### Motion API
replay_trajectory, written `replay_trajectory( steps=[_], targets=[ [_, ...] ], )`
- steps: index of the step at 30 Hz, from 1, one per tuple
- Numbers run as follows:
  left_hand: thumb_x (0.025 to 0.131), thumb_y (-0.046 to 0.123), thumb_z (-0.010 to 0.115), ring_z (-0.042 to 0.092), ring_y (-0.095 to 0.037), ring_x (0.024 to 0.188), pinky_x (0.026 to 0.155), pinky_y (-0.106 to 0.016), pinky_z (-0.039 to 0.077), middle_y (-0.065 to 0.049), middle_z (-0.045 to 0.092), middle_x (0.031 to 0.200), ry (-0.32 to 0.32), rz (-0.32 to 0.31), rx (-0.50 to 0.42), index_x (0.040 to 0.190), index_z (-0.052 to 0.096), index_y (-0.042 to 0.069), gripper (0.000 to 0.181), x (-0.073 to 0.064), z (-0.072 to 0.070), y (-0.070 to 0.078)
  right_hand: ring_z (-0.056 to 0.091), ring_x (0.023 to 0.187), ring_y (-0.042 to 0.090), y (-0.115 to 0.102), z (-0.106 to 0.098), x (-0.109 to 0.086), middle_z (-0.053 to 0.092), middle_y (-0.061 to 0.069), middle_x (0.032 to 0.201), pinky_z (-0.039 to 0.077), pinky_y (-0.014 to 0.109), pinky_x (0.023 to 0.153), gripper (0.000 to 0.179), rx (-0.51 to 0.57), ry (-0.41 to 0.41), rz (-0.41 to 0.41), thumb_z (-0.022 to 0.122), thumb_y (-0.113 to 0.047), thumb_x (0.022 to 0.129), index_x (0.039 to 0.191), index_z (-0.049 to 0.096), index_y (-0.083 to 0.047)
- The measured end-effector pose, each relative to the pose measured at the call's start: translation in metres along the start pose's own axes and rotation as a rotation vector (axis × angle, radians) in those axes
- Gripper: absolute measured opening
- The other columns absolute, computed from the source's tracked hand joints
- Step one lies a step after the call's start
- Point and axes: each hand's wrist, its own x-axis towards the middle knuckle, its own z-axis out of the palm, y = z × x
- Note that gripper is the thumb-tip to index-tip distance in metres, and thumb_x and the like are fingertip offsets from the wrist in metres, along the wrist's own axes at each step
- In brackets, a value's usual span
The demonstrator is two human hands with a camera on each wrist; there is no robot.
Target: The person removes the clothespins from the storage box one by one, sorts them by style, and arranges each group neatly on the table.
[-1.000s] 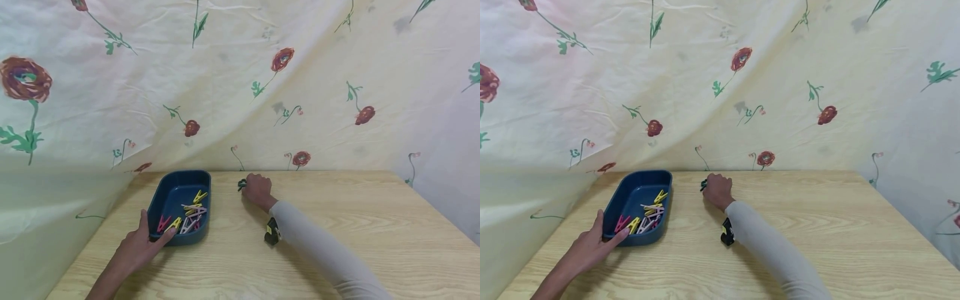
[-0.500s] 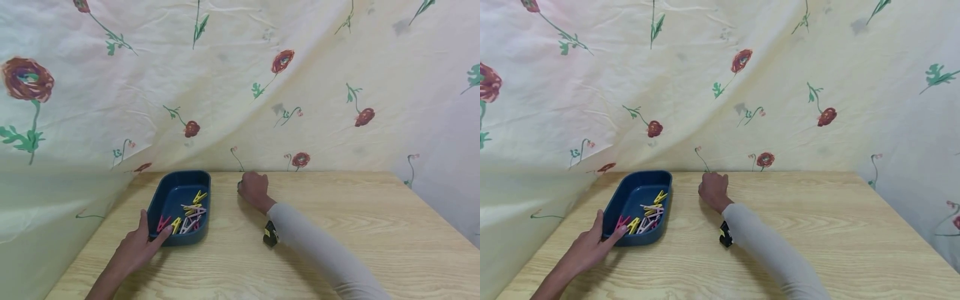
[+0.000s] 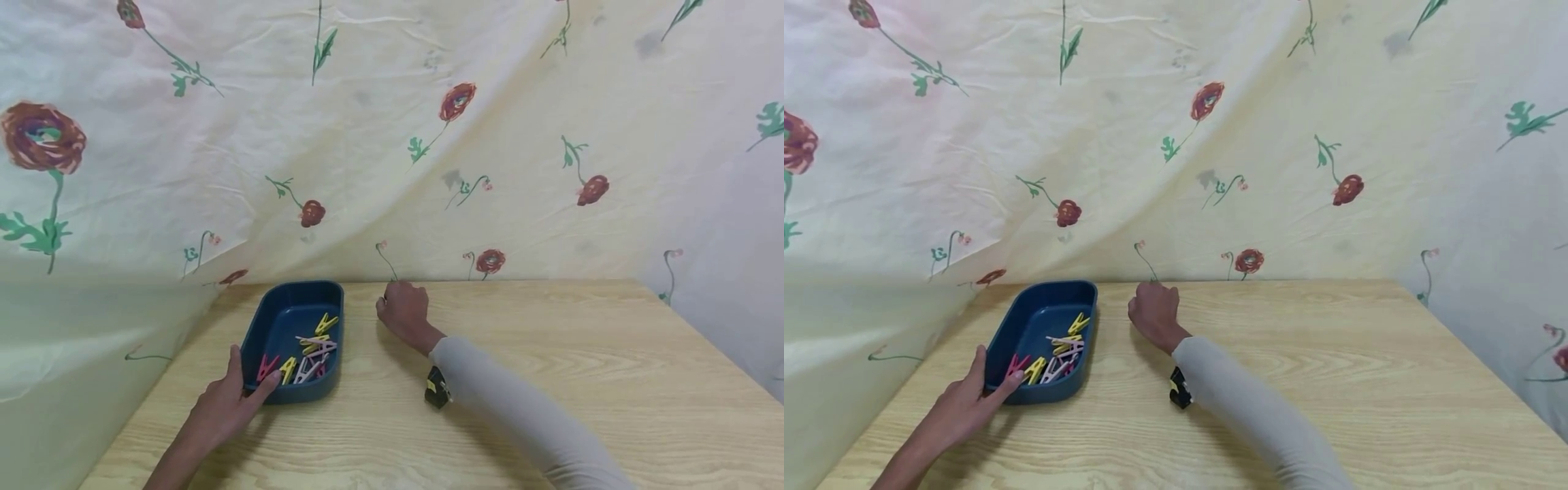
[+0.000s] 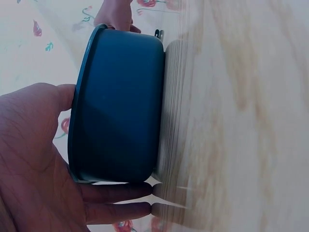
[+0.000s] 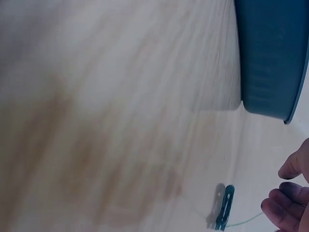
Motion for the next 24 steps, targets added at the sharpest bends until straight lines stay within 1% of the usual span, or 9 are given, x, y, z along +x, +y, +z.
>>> replay_trajectory(
  steps=[2, 5, 8, 12, 15, 18, 20, 24],
  targets=[
    [0.094, 0.073, 0.04, 0.045, -0.059, 0.124, 0.092, -0.066, 0.043, -0.044, 0.028, 0.146, 0.006, 0.005, -0.001, 0.15, -0.012, -0.014, 0.115, 0.0, 0.0, 0.0, 0.023, 0.05, 0.013, -0.003, -0.002, 0.0, 0.026, -0.006, 0.05, 0.025, 0.032, 0.047, 0.051, 0.032, 0.02, -0.019, 0.064, -0.015, 0.088, 0.049, 0.032, -0.019],
    [0.095, 0.072, 0.04, 0.045, -0.06, 0.123, 0.092, -0.067, 0.043, -0.044, 0.028, 0.146, 0.017, 0.013, 0.001, 0.151, -0.011, -0.014, 0.115, 0.001, 0.0, 0.001, 0.018, 0.051, 0.014, -0.008, -0.005, 0.0, 0.02, -0.005, 0.051, 0.019, 0.031, 0.048, 0.052, 0.052, 0.044, -0.04, 0.063, -0.013, 0.088, 0.05, 0.028, -0.019],
    [0.094, 0.073, 0.04, 0.044, -0.06, 0.124, 0.093, -0.067, 0.042, -0.044, 0.027, 0.146, 0.019, 0.01, 0.004, 0.151, -0.011, -0.014, 0.116, 0.001, -0.001, 0.002, 0.019, 0.05, 0.013, -0.014, -0.007, 0.0, 0.021, -0.006, 0.051, 0.019, 0.031, 0.049, 0.052, 0.057, 0.05, -0.056, 0.063, -0.013, 0.088, 0.049, 0.029, -0.02],
    [0.094, 0.073, 0.041, 0.043, -0.06, 0.125, 0.093, -0.068, 0.041, -0.044, 0.026, 0.147, 0.012, 0.002, 0.0, 0.151, -0.012, -0.013, 0.116, 0.0, -0.002, 0.004, 0.023, 0.049, 0.012, -0.02, -0.007, -0.001, 0.024, -0.007, 0.05, 0.021, 0.03, 0.046, 0.052, 0.053, 0.059, -0.081, 0.065, -0.014, 0.087, 0.049, 0.03, -0.02],
    [0.093, 0.074, 0.041, 0.042, -0.06, 0.126, 0.094, -0.068, 0.041, -0.043, 0.024, 0.148, 0.008, -0.001, -0.008, 0.151, -0.013, -0.013, 0.117, 0.0, -0.002, 0.004, 0.019, 0.05, 0.011, -0.024, -0.009, -0.003, 0.019, -0.008, 0.052, 0.018, 0.028, 0.044, 0.054, 0.08, 0.066, -0.102, 0.067, -0.013, 0.085, 0.05, 0.026, -0.021],
    [0.093, 0.074, 0.041, 0.041, -0.06, 0.127, 0.094, -0.068, 0.04, -0.043, 0.024, 0.148, 0.005, -0.005, -0.014, 0.151, -0.011, -0.013, 0.117, -0.001, -0.002, 0.005, 0.016, 0.051, 0.01, -0.03, -0.011, -0.005, 0.018, -0.008, 0.055, 0.014, 0.027, 0.044, 0.054, 0.123, 0.047, -0.113, 0.068, -0.012, 0.084, 0.053, 0.025, -0.021],
    [0.093, 0.074, 0.041, 0.04, -0.06, 0.128, 0.095, -0.068, 0.04, -0.044, 0.024, 0.148, 0.002, -0.011, -0.015, 0.151, -0.011, -0.014, 0.117, -0.001, -0.002, 0.005, 0.019, 0.05, 0.009, -0.033, -0.012, -0.007, 0.023, -0.008, 0.055, 0.016, 0.026, 0.043, 0.049, 0.138, 0.024, -0.118, 0.068, -0.014, 0.086, 0.055, 0.03, -0.02],
    [0.094, 0.074, 0.041, 0.039, -0.06, 0.128, 0.095, -0.069, 0.039, -0.044, 0.023, 0.148, 0.0, -0.021, -0.014, 0.151, -0.01, -0.014, 0.116, -0.002, -0.003, 0.005, 0.034, 0.049, 0.009, -0.042, -0.014, -0.008, 0.041, -0.006, 0.058, 0.025, 0.027, 0.042, 0.034, 0.148, 0.001, -0.12, 0.066, -0.02, 0.092, 0.063, 0.047, -0.017]
  ],
)
